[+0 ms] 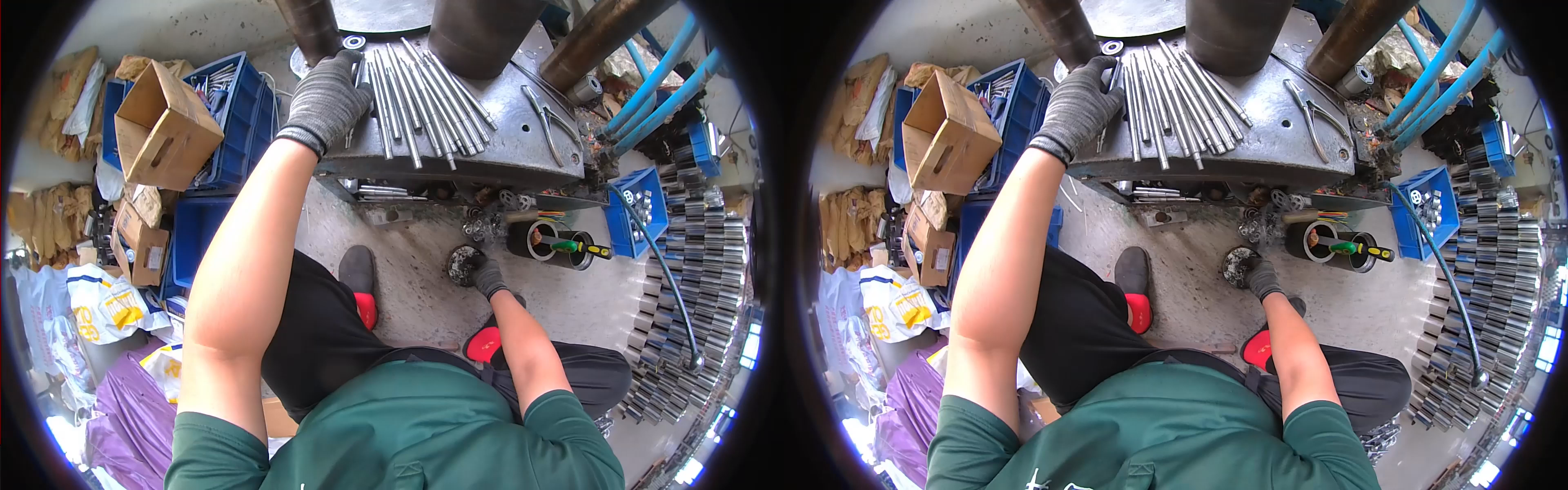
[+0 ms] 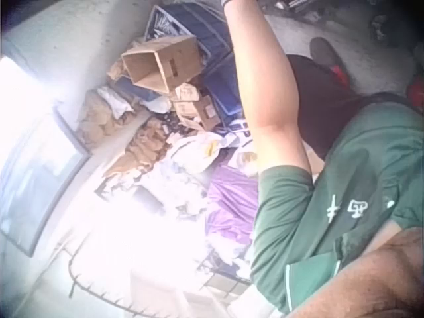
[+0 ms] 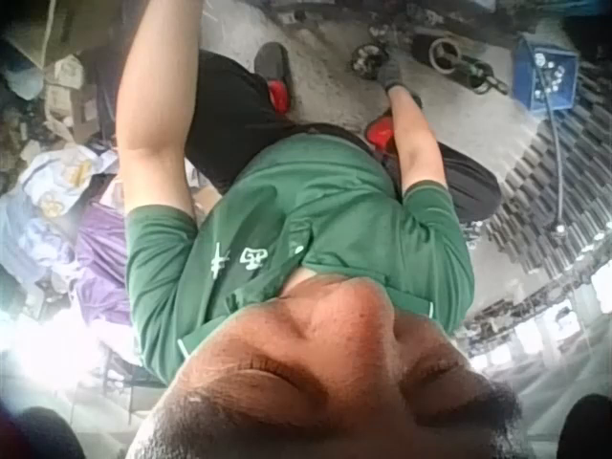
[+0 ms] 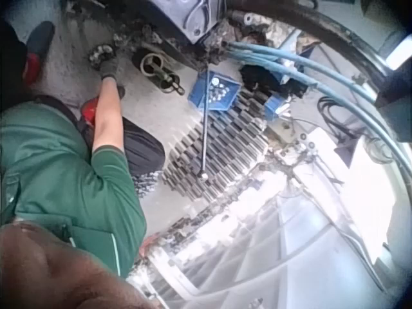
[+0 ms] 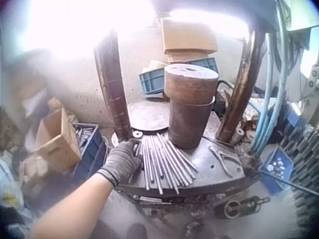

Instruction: The person takes a bag of metal rods from a larger sack and moves to a workstation. They sit down and begin handling the rods, picking them up one by one and cleaning each end using a handheld scouring pad.

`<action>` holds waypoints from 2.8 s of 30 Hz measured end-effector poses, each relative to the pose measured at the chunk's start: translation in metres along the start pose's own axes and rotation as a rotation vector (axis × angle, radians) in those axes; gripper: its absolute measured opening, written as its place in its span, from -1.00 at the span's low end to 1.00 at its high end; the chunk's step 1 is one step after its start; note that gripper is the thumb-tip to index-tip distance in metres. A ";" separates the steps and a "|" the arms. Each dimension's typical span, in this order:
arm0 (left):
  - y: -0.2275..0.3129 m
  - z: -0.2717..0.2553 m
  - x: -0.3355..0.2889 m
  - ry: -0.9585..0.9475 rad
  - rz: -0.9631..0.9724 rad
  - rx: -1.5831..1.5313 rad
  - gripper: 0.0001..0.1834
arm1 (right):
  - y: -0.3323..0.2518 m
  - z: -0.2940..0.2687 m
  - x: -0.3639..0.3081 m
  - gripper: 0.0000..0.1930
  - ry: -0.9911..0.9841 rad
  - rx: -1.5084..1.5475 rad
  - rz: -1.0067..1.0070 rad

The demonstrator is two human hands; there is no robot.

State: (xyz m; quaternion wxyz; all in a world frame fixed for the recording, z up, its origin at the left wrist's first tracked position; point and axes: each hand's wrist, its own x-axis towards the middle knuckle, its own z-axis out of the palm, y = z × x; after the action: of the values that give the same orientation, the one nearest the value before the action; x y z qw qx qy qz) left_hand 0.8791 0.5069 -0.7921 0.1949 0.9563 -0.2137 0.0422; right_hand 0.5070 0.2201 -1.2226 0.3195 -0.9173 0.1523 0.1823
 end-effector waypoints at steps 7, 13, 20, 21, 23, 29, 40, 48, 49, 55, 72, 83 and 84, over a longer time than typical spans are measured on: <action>-0.001 -0.006 -0.005 -0.023 -0.053 -0.002 -0.40 | -0.040 -0.030 -0.025 -0.63 0.066 0.598 0.157; 0.008 -0.004 -0.001 -0.018 -0.076 -0.136 -0.32 | -0.044 -0.076 -0.054 -0.57 0.047 0.556 0.377; -0.003 -0.005 0.013 0.003 -0.208 -0.304 -0.28 | -0.145 -0.177 -0.099 -0.64 0.102 0.907 0.289; -0.006 -0.003 0.012 0.059 -0.191 -0.398 -0.29 | -0.160 -0.197 -0.105 -0.65 0.110 0.948 0.244; -0.020 0.003 0.019 0.048 -0.284 -0.628 -0.36 | -0.198 -0.238 -0.117 -0.67 0.121 1.014 0.127; 0.009 -0.008 0.019 -0.136 -0.677 -1.896 -0.76 | -0.291 -0.357 -0.115 -0.73 0.262 0.950 -0.161; 0.030 -0.023 0.002 -0.174 -0.526 -1.823 -0.78 | -0.323 -0.403 0.016 -0.70 0.307 0.391 0.019; 0.037 -0.027 -0.005 -0.120 -0.550 -1.836 -0.66 | -0.333 -0.414 0.016 -0.56 0.363 -0.101 0.000; 0.039 -0.025 -0.002 -0.119 -0.545 -1.838 -0.66 | -0.325 -0.420 0.017 -0.56 0.429 -0.188 -0.069; 0.060 -0.025 -0.001 -0.071 -0.394 -1.914 -0.18 | -0.296 -0.438 0.013 -0.69 0.483 0.318 -0.036; 0.069 -0.039 -0.032 -0.186 -0.302 -2.020 -0.28 | -0.320 -0.430 0.018 -0.66 0.390 0.342 -0.108; 0.086 -0.062 -0.061 -0.433 -0.188 -2.184 -0.50 | -0.314 -0.434 0.027 -0.71 0.523 -0.101 -0.170; 0.090 -0.060 -0.065 -0.400 -0.105 -2.206 -0.60 | -0.308 -0.432 0.029 -0.71 0.524 -0.093 -0.172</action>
State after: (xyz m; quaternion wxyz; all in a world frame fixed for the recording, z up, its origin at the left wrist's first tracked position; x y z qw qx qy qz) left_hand 0.7820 0.4811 -0.7162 0.8990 0.2578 -0.1207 -0.3327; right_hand 0.7575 0.1690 -0.7568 0.2410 -0.9565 0.1427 -0.0820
